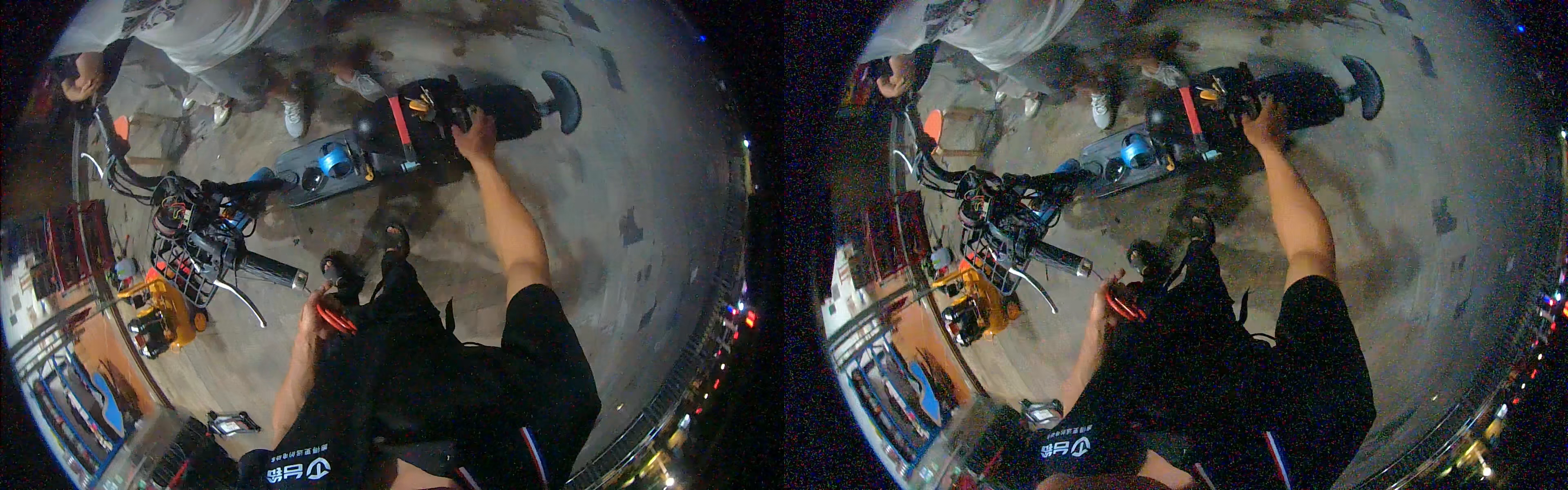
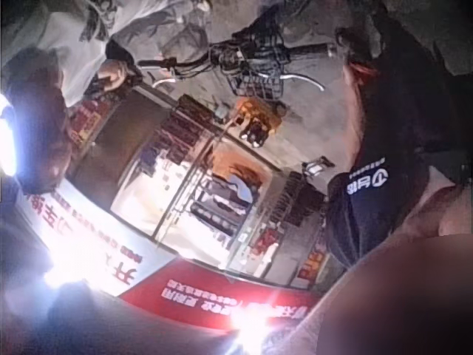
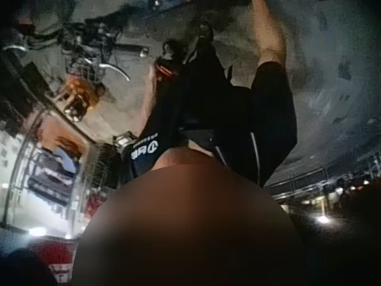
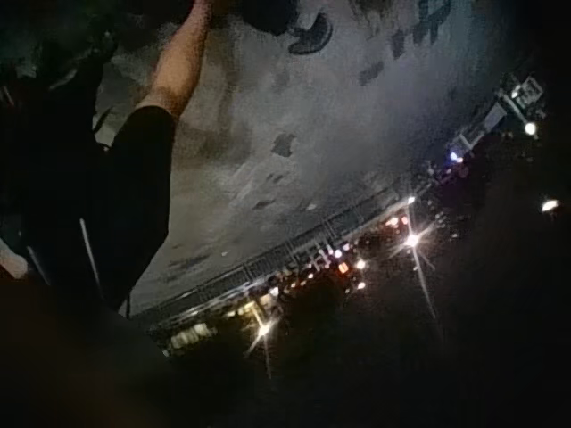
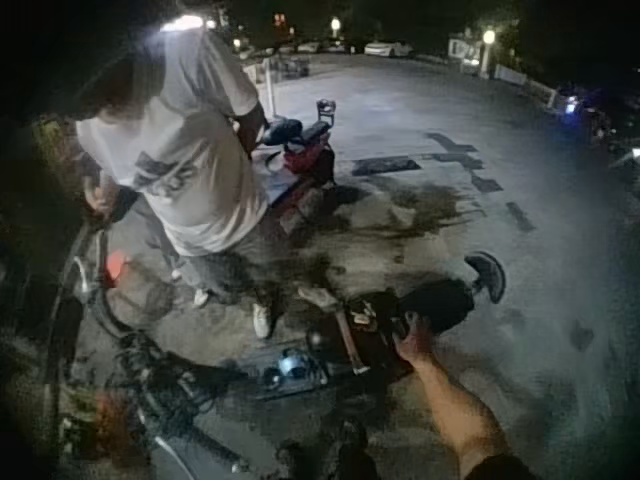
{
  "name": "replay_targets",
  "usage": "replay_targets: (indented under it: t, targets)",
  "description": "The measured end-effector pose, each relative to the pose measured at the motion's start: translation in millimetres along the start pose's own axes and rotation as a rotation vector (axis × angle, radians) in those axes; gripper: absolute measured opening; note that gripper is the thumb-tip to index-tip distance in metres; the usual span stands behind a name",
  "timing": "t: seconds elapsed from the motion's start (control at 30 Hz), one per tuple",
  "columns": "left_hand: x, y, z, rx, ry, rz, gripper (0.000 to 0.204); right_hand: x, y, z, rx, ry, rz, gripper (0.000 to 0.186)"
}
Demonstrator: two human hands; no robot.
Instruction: The person disassembles the handlebar control housing of an electric scooter, removes the cover, and works on the internal wiring and components using a screwdriver and pliers. They manipulate wires and connectors, then reassemble the housing and secure it back onto the handlebar.
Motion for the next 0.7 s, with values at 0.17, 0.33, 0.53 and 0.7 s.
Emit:
replay_targets:
  t: [0.17,0.33,0.53,0.7]
  targets:
    - [-5.1,-6.0,12.1,-0.098,0.088,0.004,0.038,27.4,7.7,19.5,0.006,-0.119,-0.057,0.073]
    - [-5.9,-10.1,12.5,-0.222,0.059,0.049,0.026,10.9,-16.9,-14.4,0.214,0.035,-0.418,0.052]
    - [-16.5,-18.4,-20.3,-0.397,0.2,0.115,0.009,-139.7,-107.4,-44.4,0.667,-0.598,-0.605,0.015]
    - [-63.9,-21.4,-50.9,-0.405,0.118,0.303,0.042,-322.5,-212.6,-29.8,0.739,-1.539,-0.868,0.03]
Point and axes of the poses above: each hand's wrist, its own x-axis towards the middle knuckle, its own z-axis out of the palm, y = z × x, the point moved 3 cm from there along x, towards the middle knuckle, and after that the axes turned 6 degrees about -y, right-handed, at the moved point
